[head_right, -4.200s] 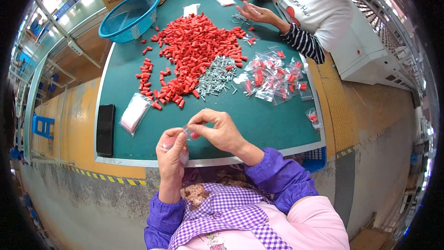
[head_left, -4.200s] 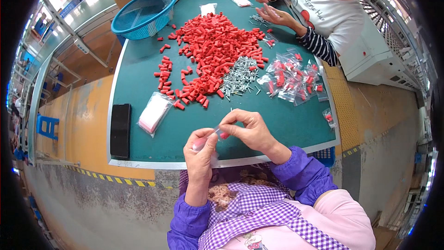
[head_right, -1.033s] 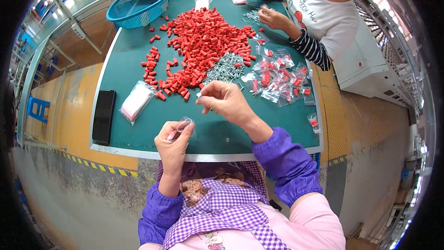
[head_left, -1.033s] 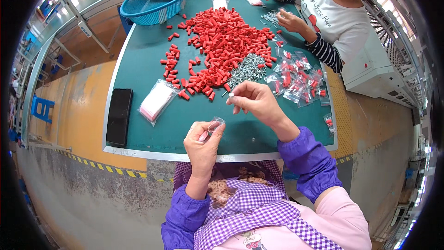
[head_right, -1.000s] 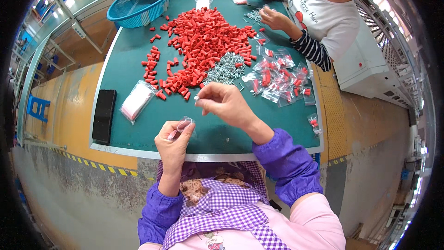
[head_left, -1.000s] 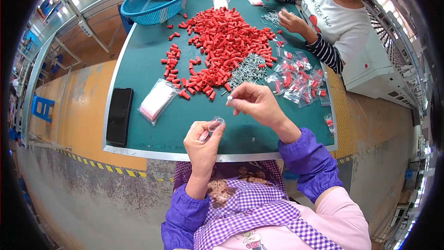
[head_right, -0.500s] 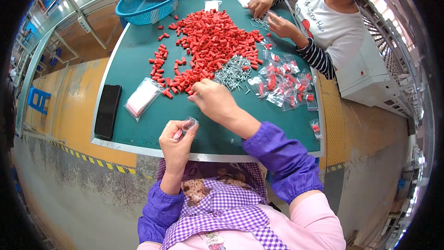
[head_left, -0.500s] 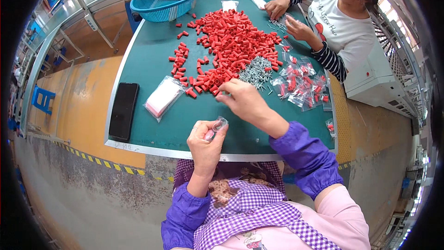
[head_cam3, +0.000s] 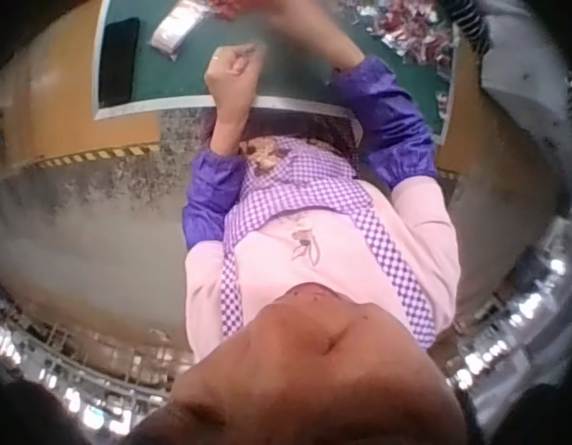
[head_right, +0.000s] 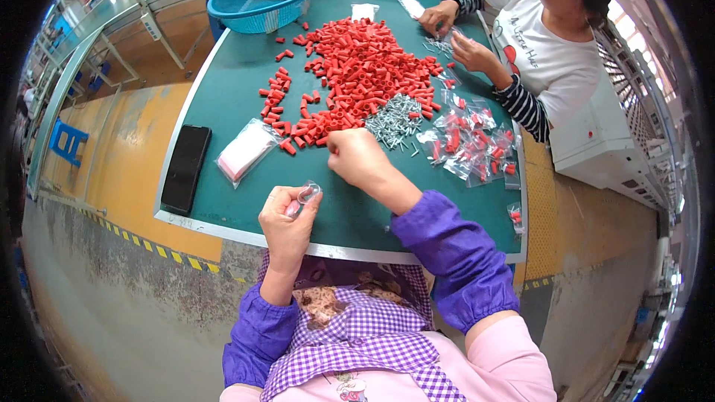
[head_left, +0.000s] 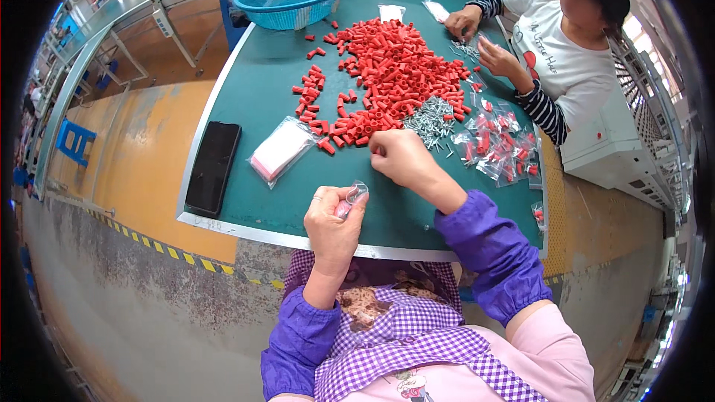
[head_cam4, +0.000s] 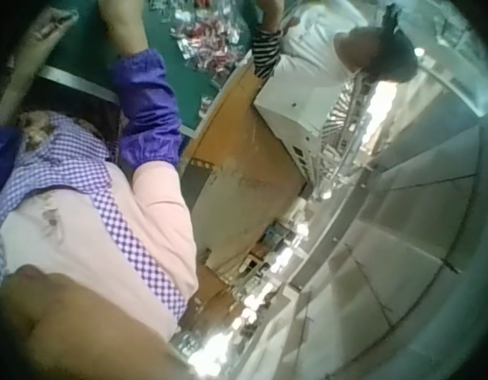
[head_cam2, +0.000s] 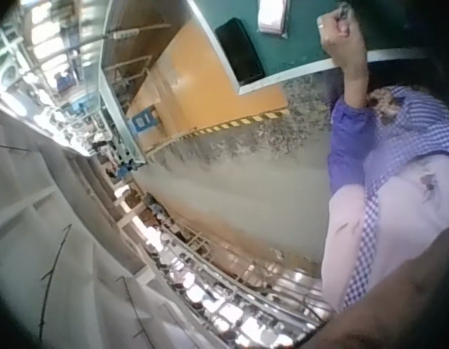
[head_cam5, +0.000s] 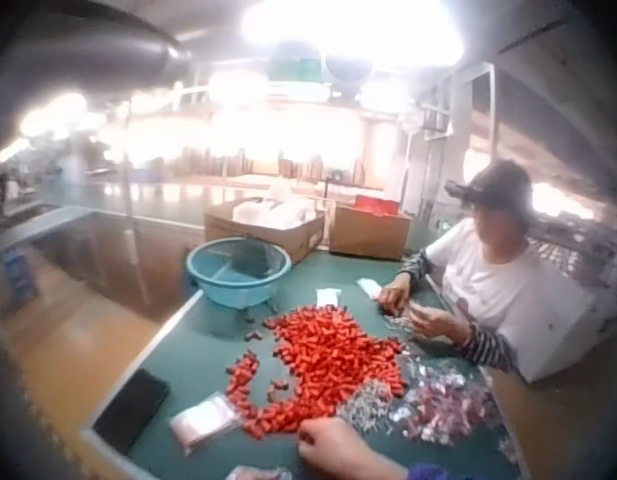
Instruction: The person assembles small red plastic components with metal pins by hand, then places the assembled components into small plastic bags.
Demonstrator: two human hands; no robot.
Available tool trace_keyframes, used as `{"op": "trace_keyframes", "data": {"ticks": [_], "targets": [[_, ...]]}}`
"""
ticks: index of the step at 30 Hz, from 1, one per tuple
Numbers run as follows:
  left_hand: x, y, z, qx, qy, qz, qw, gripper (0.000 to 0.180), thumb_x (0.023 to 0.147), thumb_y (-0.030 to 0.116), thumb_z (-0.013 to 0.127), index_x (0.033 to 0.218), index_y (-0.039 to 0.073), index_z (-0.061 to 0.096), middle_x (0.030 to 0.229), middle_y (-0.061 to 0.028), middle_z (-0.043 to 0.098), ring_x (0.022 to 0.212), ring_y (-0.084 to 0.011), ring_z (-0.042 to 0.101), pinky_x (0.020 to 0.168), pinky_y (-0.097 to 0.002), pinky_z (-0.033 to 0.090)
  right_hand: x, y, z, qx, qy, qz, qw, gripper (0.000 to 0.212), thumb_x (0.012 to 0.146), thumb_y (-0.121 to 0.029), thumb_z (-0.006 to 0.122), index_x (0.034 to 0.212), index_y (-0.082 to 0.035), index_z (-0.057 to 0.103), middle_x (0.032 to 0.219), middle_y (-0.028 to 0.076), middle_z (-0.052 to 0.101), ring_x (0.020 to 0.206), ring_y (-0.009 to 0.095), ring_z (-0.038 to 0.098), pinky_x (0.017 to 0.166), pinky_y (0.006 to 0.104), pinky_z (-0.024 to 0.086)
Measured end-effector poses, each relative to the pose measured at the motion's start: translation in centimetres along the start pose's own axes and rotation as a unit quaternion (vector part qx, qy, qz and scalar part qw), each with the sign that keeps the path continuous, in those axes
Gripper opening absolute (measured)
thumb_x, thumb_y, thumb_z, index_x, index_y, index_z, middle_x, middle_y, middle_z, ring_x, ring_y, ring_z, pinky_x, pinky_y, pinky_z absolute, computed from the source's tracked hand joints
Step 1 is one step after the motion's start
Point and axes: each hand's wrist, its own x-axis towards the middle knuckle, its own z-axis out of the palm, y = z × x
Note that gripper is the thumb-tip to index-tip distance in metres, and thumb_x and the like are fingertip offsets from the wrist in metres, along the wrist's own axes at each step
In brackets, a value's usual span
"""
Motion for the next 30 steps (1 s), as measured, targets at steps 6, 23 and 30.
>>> {"op": "trace_keyframes", "data": {"ticks": [6,23,30], "targets": [[0.3,-0.9,0.1,0.053,-0.004,0.032,0.998,0.014,0.072,0.006,0.074,0.079,-0.002,0.064,0.077,-0.0100,0.061,0.067,-0.0180,0.059,0.061,-0.0283,0.045,-2.4,-1.6,-2.5,0.377,-0.122,0.082,0.914,0.010,0.083,-0.007,0.063,0.084,0.003,0.064,0.072,0.004,0.064,0.063,0.010,0.063,0.059,0.0236,0.051],[-2.2,-1.1,-4.0,-0.091,-0.048,-0.010,0.995,0.012,0.074,-0.002,0.073,0.083,0.000,0.064,0.083,-0.0044,0.060,0.073,-0.0094,0.055,0.065,-0.0217,0.045,-1.8,-3.7,2.4,0.093,-0.025,-0.213,0.972,0.017,0.077,-0.005,0.062,0.094,-0.002,0.062,0.084,0.015,0.064,0.079,0.030,0.064,0.068,0.0382,0.051],[-2.0,-2.3,-5.2,-0.109,0.023,-0.074,0.991,0.009,0.079,0.000,0.071,0.081,0.002,0.063,0.081,0.0028,0.057,0.068,-0.0022,0.050,0.059,-0.0165,0.040,-1.3,-5.3,4.2,-0.082,-0.098,-0.217,0.968,0.026,0.078,-0.010,0.065,0.102,-0.003,0.056,0.086,0.015,0.060,0.081,0.032,0.063,0.067,0.0412,0.050]]}}
